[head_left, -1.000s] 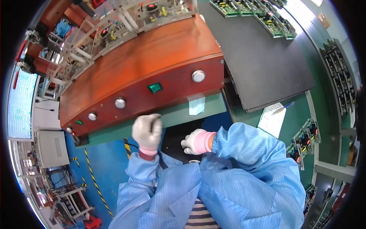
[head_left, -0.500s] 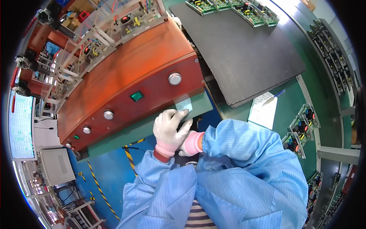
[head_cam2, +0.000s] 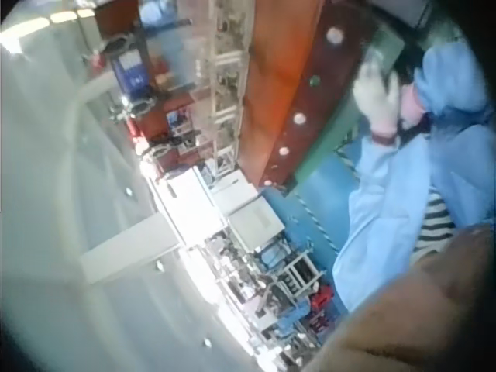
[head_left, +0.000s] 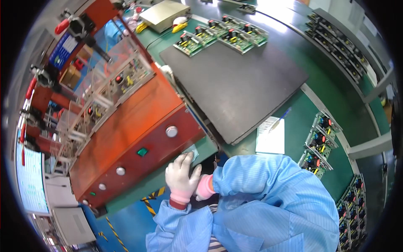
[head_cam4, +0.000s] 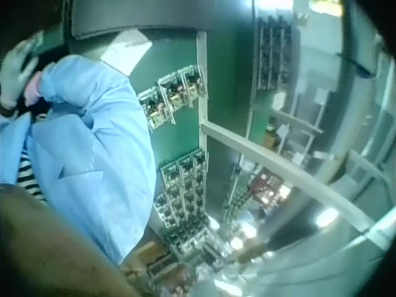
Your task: The person tests circuit board assemblies by loading them into a testing machine fixture, pulling down the clamp levers, and pressing the control buttons. The person also arranges the circuit board assemblies on the workstation and unloads tested boards.
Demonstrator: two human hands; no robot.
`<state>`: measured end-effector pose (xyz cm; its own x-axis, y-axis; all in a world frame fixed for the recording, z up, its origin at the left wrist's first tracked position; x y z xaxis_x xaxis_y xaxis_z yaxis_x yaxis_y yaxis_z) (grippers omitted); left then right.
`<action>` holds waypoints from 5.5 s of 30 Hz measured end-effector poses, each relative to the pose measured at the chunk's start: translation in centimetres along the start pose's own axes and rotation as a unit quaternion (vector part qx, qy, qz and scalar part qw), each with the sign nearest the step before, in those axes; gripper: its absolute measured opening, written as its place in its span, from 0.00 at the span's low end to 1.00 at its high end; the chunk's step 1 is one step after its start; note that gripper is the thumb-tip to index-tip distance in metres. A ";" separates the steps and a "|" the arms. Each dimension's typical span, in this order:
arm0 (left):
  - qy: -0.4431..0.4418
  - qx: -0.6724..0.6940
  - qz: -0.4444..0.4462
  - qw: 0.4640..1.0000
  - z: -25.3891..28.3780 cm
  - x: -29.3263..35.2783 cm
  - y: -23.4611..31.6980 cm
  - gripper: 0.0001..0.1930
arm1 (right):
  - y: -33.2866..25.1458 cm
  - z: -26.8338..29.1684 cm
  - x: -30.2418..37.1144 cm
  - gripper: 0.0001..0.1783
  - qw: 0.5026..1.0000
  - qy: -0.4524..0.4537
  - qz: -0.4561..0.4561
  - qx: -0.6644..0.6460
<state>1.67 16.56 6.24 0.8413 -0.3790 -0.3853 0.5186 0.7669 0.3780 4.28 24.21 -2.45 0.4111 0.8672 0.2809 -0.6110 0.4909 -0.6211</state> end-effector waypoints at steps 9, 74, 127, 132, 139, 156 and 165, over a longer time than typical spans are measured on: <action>-0.001 -0.051 -0.006 0.999 0.4 0.6 0.0 0.23 | -0.7 1.4 0.7 0.21 1.000 -0.030 0.003 -0.007; -0.176 -0.034 0.166 0.970 1.8 0.4 3.7 0.29 | 3.4 -4.7 -4.1 0.13 0.987 0.079 0.000 0.141; -0.106 -0.098 0.084 0.986 2.4 1.3 0.7 0.25 | -1.9 2.4 1.5 0.21 0.999 -0.045 -0.020 0.012; -0.113 -0.100 0.098 0.984 2.4 1.2 0.7 0.26 | -1.8 2.4 1.6 0.20 0.998 -0.052 -0.022 0.002; -0.103 -0.081 0.112 0.985 2.4 0.7 0.6 0.28 | -0.9 1.0 0.6 0.20 0.999 -0.044 -0.001 0.005; -0.120 0.001 0.039 0.992 2.4 -0.3 -0.9 0.20 | -1.5 1.5 1.2 0.18 0.999 -0.035 0.011 0.003; -0.118 0.021 0.058 0.991 2.6 -0.7 -0.6 0.21 | -1.1 0.6 0.9 0.16 1.000 0.005 0.027 -0.003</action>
<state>1.18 15.04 8.43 0.9053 -0.4038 -0.1318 0.4181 0.7925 0.4440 4.89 24.55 -1.06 0.3835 0.8920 0.2395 -0.6285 0.4421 -0.6399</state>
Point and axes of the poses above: each hand's wrist, its own x-axis away from the middle knuckle, its own z-axis out of the back of the hand, y = z × x, the point moved 1 cm from there along -x, towards the middle knuckle, and after that the axes turned 14 degrees about z, right-handed, at the moved point
